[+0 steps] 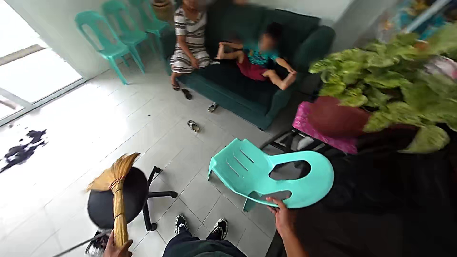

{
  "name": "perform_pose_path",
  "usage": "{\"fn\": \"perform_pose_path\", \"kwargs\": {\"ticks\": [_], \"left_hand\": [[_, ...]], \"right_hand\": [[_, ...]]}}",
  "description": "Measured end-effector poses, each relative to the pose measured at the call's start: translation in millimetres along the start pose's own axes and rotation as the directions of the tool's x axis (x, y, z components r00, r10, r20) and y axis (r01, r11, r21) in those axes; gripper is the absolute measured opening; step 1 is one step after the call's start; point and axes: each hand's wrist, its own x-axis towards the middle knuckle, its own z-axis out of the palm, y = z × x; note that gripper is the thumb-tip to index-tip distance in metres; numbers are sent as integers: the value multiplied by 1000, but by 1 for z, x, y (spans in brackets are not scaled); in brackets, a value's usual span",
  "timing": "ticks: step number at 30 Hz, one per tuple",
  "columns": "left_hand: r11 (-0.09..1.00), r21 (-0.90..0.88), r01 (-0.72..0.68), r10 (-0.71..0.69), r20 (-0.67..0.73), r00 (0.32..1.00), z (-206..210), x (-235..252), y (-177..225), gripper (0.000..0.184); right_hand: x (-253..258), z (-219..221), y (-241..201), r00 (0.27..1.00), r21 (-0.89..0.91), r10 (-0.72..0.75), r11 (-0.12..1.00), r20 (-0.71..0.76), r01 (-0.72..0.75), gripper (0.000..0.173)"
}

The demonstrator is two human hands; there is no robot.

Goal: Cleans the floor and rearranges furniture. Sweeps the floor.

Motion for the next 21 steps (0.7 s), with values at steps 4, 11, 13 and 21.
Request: {"fn": "perform_pose_path", "kwargs": {"ticks": [4,11,13,21], "left_hand": [[997,-73,-1,0,-21,1000,-8,-16,4,91],[954,-288,-80,91,25,995,-31,-32,37,92],[943,-313,-111,127,31,991,-33,-33,56,92],[815,-434,-385,416,-24,909,-13,10,164,86]], "right_hand": [[-42,81,14,980,-101,13,995,201,8,42],[-88,243,56,861,-138,168,984,480,-114,46],[-99,282,66,783,-222,279,958,556,-183,41],[-196,296,22,43,-535,541,812,840,235,47]]}}
